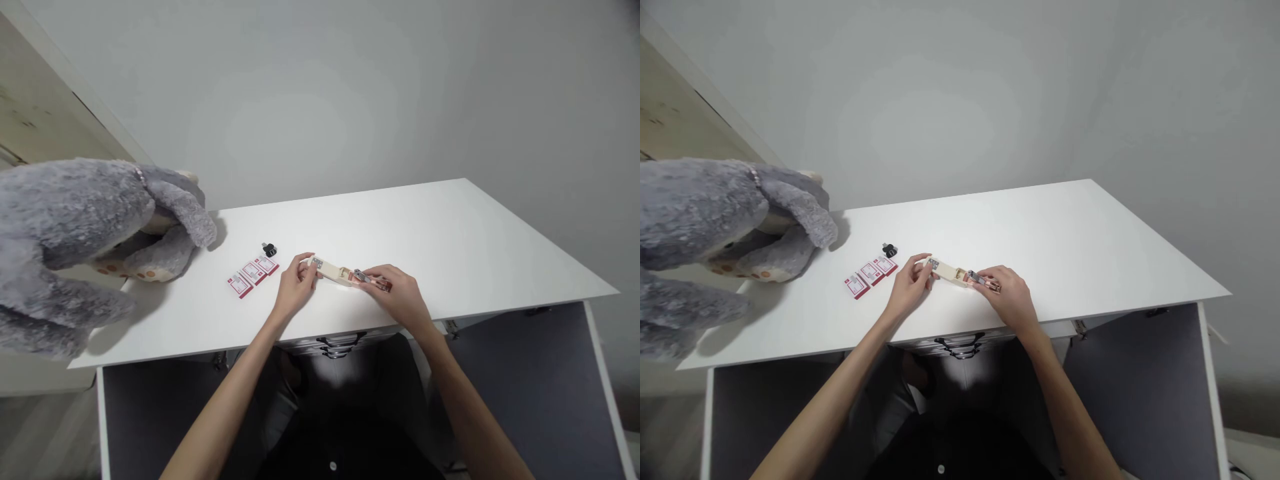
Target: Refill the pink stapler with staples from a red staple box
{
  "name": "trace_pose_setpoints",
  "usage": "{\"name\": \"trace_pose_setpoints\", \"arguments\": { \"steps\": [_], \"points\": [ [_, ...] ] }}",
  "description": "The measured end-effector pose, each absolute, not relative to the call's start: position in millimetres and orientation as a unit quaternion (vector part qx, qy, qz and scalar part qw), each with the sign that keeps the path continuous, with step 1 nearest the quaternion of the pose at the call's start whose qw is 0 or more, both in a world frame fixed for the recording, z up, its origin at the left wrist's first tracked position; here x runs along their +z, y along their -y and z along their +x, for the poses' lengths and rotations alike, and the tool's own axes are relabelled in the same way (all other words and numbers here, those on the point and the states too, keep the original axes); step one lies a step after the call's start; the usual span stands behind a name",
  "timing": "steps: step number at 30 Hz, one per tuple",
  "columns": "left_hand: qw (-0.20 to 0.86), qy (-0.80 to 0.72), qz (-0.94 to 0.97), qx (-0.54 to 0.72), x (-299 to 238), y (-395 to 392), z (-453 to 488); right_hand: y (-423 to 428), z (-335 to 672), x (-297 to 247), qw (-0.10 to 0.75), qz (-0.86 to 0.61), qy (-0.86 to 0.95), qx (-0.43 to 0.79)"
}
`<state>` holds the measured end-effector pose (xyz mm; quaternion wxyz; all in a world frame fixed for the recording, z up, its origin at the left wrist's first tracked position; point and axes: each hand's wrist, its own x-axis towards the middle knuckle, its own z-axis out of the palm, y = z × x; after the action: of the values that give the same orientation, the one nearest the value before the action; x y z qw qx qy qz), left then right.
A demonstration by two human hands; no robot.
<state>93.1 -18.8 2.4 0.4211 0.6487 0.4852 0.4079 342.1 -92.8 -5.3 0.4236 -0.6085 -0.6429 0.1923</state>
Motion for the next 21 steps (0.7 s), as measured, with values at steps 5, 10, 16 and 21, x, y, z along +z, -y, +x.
{"name": "trace_pose_setpoints", "arguments": {
  "steps": [5,10,16,21],
  "points": [
    [0.421,-0.486,0.648,0.408,1,19,93,104,363,-11,0.376,-0.615,0.666,0.191],
    [0.401,-0.489,0.666,0.396,-4,17,91,112,374,-7,0.379,-0.627,0.65,0.2],
    [0.382,-0.493,0.683,0.379,-6,17,90,113,373,15,0.443,-0.615,0.623,0.194],
    [0.372,-0.493,0.699,0.36,-4,19,89,109,363,22,0.491,-0.602,0.597,0.202]
  ]
}}
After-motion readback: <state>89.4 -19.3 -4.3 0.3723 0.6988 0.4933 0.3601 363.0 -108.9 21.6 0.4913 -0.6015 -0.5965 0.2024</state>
